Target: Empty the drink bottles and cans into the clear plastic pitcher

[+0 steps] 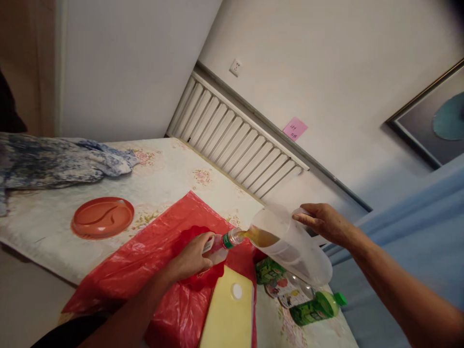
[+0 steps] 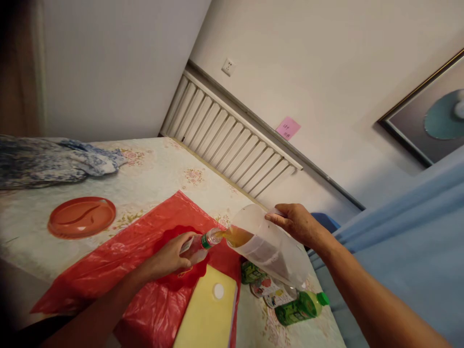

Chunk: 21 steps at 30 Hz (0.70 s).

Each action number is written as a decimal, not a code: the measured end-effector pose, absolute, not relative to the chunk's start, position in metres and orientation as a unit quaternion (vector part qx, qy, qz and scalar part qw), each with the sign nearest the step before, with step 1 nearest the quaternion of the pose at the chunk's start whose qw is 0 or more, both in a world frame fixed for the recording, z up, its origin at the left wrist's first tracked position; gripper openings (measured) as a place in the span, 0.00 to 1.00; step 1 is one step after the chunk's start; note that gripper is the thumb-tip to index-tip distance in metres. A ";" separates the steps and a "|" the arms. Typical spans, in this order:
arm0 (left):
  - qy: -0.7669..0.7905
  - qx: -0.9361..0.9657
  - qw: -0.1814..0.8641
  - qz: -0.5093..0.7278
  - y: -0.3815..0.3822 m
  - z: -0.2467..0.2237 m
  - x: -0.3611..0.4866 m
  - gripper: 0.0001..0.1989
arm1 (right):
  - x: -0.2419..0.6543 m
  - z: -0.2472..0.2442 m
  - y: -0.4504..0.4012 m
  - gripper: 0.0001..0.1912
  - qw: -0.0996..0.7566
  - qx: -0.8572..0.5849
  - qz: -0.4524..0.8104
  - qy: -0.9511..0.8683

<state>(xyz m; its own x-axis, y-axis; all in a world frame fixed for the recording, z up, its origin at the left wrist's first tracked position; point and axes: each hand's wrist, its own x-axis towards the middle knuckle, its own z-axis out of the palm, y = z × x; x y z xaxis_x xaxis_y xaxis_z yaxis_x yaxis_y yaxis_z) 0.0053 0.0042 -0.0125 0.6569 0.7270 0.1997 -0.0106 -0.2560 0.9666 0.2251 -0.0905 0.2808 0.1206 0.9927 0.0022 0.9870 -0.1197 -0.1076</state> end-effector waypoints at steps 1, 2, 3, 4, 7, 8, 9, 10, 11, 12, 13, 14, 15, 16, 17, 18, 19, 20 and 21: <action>0.246 0.719 0.554 0.339 0.004 -0.013 0.005 0.24 | 0.225 0.281 -0.091 0.30 0.041 -0.748 0.035 -0.662; 0.242 0.717 0.552 0.350 0.005 -0.013 0.005 0.25 | 0.226 0.281 -0.090 0.30 0.040 -0.749 0.035 -0.661; 0.238 0.715 0.551 0.359 0.005 -0.013 0.005 0.25 | 0.226 0.281 -0.090 0.30 0.040 -0.750 0.035 -0.659; 0.235 0.714 0.552 0.361 0.005 -0.014 0.005 0.25 | 0.226 0.281 -0.090 0.30 0.038 -0.752 0.036 -0.657; 0.232 0.712 0.558 0.357 0.006 -0.015 0.006 0.26 | 0.228 0.281 -0.089 0.30 0.030 -0.751 0.033 -0.658; 0.231 0.712 0.561 0.355 0.006 -0.015 0.006 0.25 | 0.228 0.281 -0.089 0.30 0.026 -0.750 0.031 -0.660; 0.229 0.710 0.563 0.356 0.006 -0.015 0.006 0.25 | 0.228 0.281 -0.089 0.30 0.022 -0.749 0.029 -0.661; 0.228 0.708 0.566 0.357 0.006 -0.015 0.006 0.25 | 0.228 0.282 -0.089 0.30 0.020 -0.749 0.028 -0.662; 0.225 0.707 0.567 0.357 0.006 -0.015 0.006 0.25 | 0.227 0.282 -0.089 0.29 0.019 -0.749 0.027 -0.662; 0.221 0.707 0.569 0.357 0.006 -0.015 0.005 0.25 | 0.226 0.282 -0.089 0.29 0.019 -0.749 0.026 -0.661; 0.219 0.708 0.569 0.357 0.006 -0.015 0.005 0.25 | 0.225 0.282 -0.089 0.29 0.020 -0.749 0.025 -0.661; 0.217 0.708 0.570 0.356 0.006 -0.014 0.005 0.25 | 0.224 0.282 -0.089 0.29 0.022 -0.749 0.025 -0.661; 0.215 0.708 0.570 0.357 0.006 -0.014 0.005 0.24 | 0.223 0.282 -0.089 0.29 0.023 -0.749 0.026 -0.661; 0.214 0.708 0.570 0.358 0.006 -0.014 0.005 0.24 | 0.223 0.282 -0.089 0.29 0.025 -0.750 0.028 -0.661; 0.215 0.707 0.569 0.359 0.006 -0.014 0.005 0.24 | 0.222 0.282 -0.089 0.29 0.026 -0.751 0.032 -0.659; 0.217 0.708 0.568 0.358 0.006 -0.015 0.006 0.24 | 0.223 0.280 -0.090 0.28 0.030 -0.752 0.037 -0.657; 0.219 0.709 0.567 0.356 0.007 -0.015 0.006 0.24 | 0.224 0.279 -0.090 0.28 0.035 -0.753 0.043 -0.655; 0.222 0.711 0.566 0.353 0.007 -0.016 0.006 0.24 | 0.226 0.276 -0.091 0.28 0.042 -0.753 0.047 -0.655; 0.224 0.713 0.565 0.350 0.007 -0.016 0.006 0.24 | 0.228 0.273 -0.091 0.28 0.051 -0.752 0.051 -0.656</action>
